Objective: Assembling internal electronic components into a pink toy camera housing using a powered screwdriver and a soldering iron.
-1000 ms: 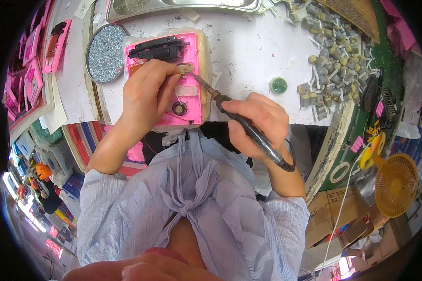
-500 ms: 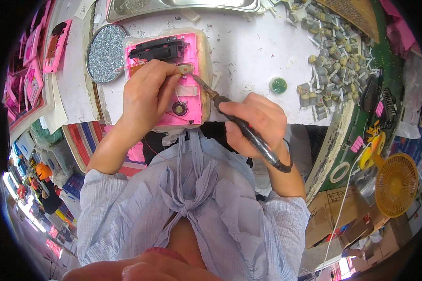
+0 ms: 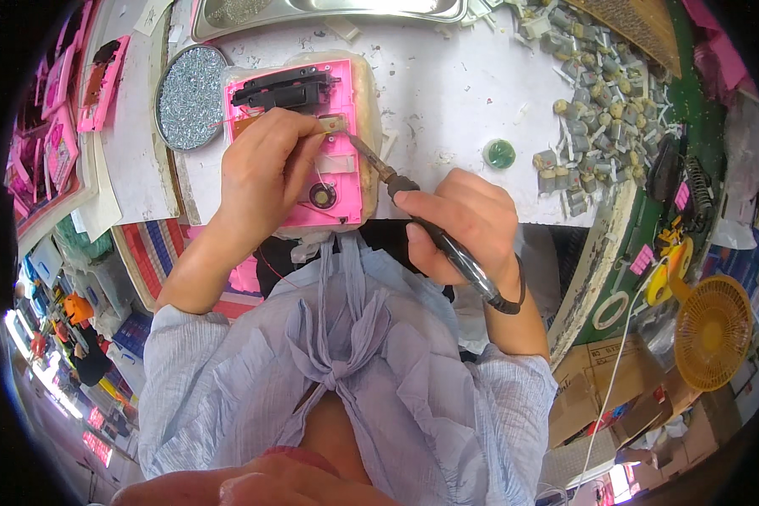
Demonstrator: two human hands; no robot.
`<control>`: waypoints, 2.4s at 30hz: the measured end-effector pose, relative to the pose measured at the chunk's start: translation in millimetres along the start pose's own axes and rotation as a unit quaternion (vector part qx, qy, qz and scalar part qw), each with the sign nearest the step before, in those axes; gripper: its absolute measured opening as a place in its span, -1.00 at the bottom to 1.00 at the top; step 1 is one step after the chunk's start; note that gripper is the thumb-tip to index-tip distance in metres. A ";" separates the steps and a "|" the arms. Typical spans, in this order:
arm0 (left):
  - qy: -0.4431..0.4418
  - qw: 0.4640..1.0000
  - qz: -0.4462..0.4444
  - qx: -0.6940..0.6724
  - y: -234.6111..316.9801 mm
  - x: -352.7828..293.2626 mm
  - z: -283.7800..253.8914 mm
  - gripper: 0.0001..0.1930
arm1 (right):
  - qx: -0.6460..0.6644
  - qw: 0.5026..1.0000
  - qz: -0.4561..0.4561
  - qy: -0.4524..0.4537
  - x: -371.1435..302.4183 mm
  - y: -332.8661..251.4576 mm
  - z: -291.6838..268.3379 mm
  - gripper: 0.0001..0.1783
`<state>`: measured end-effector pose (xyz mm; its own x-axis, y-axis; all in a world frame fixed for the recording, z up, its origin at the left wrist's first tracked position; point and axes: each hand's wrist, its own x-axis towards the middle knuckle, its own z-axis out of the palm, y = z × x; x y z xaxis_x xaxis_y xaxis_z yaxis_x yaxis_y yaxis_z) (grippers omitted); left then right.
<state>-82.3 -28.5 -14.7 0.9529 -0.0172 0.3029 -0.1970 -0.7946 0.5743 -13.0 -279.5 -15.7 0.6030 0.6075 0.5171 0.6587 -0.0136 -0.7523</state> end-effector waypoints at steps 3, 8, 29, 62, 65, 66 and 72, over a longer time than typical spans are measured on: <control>0.008 1.000 0.003 0.000 -0.8 -0.7 0.5 -0.85 | 0.004 1.000 0.003 0.000 0.8 0.4 -2.0 -0.67; 0.008 1.000 -0.002 -0.003 1.8 0.4 -2.6 -0.84 | 0.008 1.000 0.002 0.000 2.1 1.6 -5.6 -0.66; -0.038 0.992 0.009 0.118 12.3 15.9 -6.2 -0.82 | 0.012 1.000 -0.007 0.007 8.5 11.6 -0.5 -0.64; -0.042 0.990 0.013 0.136 11.5 15.9 -4.9 -0.83 | -0.051 0.998 -0.034 -0.010 8.4 6.0 1.7 -0.67; -0.044 0.990 0.015 0.134 11.5 16.2 -4.7 -0.82 | -0.049 0.998 -0.036 -0.007 7.6 7.4 1.6 -0.65; -0.045 0.990 0.015 0.134 11.5 15.7 -5.3 -0.81 | -0.048 0.998 -0.038 -0.005 7.6 8.0 1.8 -0.65; 0.051 0.994 0.032 0.088 11.7 4.7 -19.8 -0.75 | -0.038 0.999 -0.033 -0.009 7.8 9.3 -3.4 -0.66</control>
<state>-84.7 -25.9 8.5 0.9093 -0.0170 0.4158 -0.2047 -0.8882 0.4113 -0.6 -277.6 -17.3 0.5494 0.6238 0.5558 0.7290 -0.0328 -0.6838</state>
